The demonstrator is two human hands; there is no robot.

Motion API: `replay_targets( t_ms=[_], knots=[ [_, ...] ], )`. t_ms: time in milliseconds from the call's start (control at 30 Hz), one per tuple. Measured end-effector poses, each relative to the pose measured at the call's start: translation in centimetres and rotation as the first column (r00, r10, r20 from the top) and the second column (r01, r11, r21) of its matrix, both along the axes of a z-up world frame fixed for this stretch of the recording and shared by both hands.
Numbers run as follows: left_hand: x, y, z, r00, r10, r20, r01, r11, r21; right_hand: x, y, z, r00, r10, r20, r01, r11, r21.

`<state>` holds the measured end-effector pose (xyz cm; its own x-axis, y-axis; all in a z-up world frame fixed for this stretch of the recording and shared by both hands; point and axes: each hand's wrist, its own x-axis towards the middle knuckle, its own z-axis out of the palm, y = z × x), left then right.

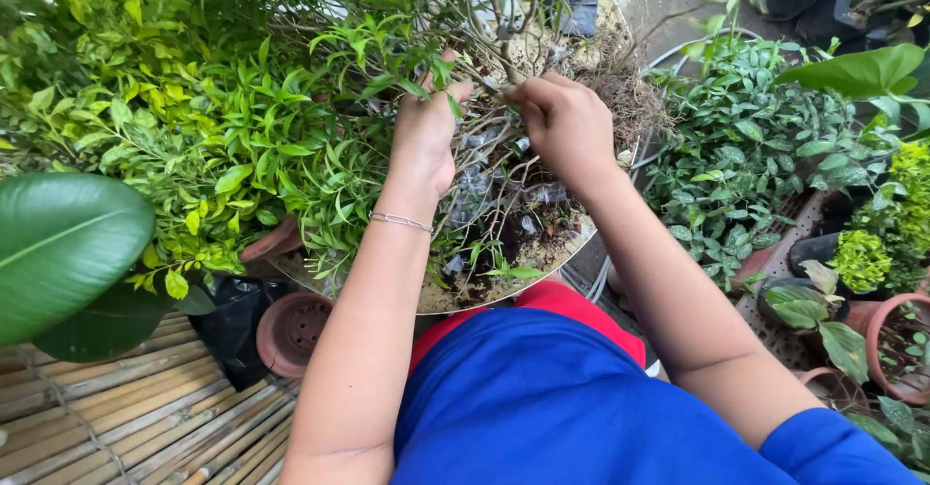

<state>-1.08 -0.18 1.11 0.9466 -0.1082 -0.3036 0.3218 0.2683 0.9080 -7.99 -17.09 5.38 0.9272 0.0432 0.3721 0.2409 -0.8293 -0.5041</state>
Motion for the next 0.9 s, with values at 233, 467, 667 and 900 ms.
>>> replay_targets(
  t_ms=[233, 467, 667, 900],
  knots=[
    [0.5, 0.3, -1.4, 0.999, 0.033, -0.002, -0.033, 0.999, -0.021, 1.1, -0.3, -0.2, 0.997, 0.035, -0.065, -0.027, 0.992, 0.125],
    [-0.4, 0.8, 0.3, 0.997, -0.024, -0.069, 0.022, 1.0, -0.021, 0.4, -4.0, 0.2, 0.927, 0.287, -0.241, -0.106, 0.816, 0.568],
    [0.4, 1.1, -1.4, 0.999, -0.032, 0.017, 0.034, 0.991, -0.13, -1.6, -2.8, 2.6, 0.722, 0.682, -0.117, 0.042, 0.127, 0.991],
    [-0.2, 0.4, -0.4, 0.999, -0.015, -0.047, 0.009, 0.992, -0.125, 2.0, 0.0, 0.4, 0.988, 0.156, 0.016, -0.156, 0.988, 0.007]
  ],
)
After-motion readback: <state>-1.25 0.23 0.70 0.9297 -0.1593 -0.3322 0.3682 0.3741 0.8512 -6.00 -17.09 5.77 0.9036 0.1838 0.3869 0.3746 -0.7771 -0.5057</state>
